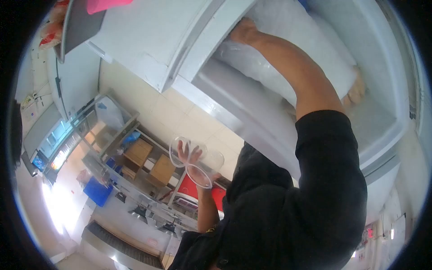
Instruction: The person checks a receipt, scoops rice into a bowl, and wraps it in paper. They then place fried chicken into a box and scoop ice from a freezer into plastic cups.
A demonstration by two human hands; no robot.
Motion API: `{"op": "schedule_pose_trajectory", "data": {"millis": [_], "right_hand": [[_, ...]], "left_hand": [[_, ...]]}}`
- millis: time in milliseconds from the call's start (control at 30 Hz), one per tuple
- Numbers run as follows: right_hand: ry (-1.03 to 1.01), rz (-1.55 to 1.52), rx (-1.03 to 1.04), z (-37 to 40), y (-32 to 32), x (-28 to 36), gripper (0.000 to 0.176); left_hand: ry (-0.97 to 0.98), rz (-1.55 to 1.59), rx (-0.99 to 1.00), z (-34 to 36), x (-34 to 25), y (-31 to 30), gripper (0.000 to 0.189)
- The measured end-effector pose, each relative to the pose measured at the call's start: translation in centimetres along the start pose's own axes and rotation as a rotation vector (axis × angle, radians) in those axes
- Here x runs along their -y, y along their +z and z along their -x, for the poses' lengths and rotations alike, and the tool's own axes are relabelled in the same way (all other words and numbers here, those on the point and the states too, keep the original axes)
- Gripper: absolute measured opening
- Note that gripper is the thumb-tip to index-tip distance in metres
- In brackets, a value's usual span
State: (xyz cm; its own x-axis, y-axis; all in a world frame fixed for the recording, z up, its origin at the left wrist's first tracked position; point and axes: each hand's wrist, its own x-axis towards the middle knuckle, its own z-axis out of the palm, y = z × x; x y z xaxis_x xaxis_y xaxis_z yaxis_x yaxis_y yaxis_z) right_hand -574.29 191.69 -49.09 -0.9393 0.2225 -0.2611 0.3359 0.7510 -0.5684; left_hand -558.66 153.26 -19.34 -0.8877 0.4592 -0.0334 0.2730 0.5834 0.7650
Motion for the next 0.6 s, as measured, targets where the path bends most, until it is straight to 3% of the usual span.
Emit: {"op": "schedule_pose_trajectory", "data": {"millis": [100,133,200,300,500,600], "right_hand": [[-0.003,-0.068,0.006,-0.3,-0.6,1.0,0.052],[-0.06,-0.025,-0.145,0.1,-0.3,1.7,0.047],[-0.113,0.005,-0.236,-0.4,0.5,2.3,0.044],[-0.23,0.006,-0.1,-1.4,1.7,2.3,0.041],[-0.412,0.147,0.042,-0.8,6.1,3.7,0.036],[-0.585,0.153,0.257,-1.3,6.8,1.2,0.033]], "left_hand": [[-0.004,-0.046,0.05,-0.1,-1.0,0.1,0.091],[-0.005,-0.061,0.075,-0.2,-0.8,0.1,0.091],[-0.027,-0.083,0.094,-0.9,-1.3,0.3,0.093],[0.033,-0.101,0.081,-0.9,-1.0,0.1,0.094],[-0.046,-0.083,0.029,-1.4,-1.4,0.6,0.088],[-0.026,-0.113,0.01,-1.9,-2.6,1.4,0.093]]}}
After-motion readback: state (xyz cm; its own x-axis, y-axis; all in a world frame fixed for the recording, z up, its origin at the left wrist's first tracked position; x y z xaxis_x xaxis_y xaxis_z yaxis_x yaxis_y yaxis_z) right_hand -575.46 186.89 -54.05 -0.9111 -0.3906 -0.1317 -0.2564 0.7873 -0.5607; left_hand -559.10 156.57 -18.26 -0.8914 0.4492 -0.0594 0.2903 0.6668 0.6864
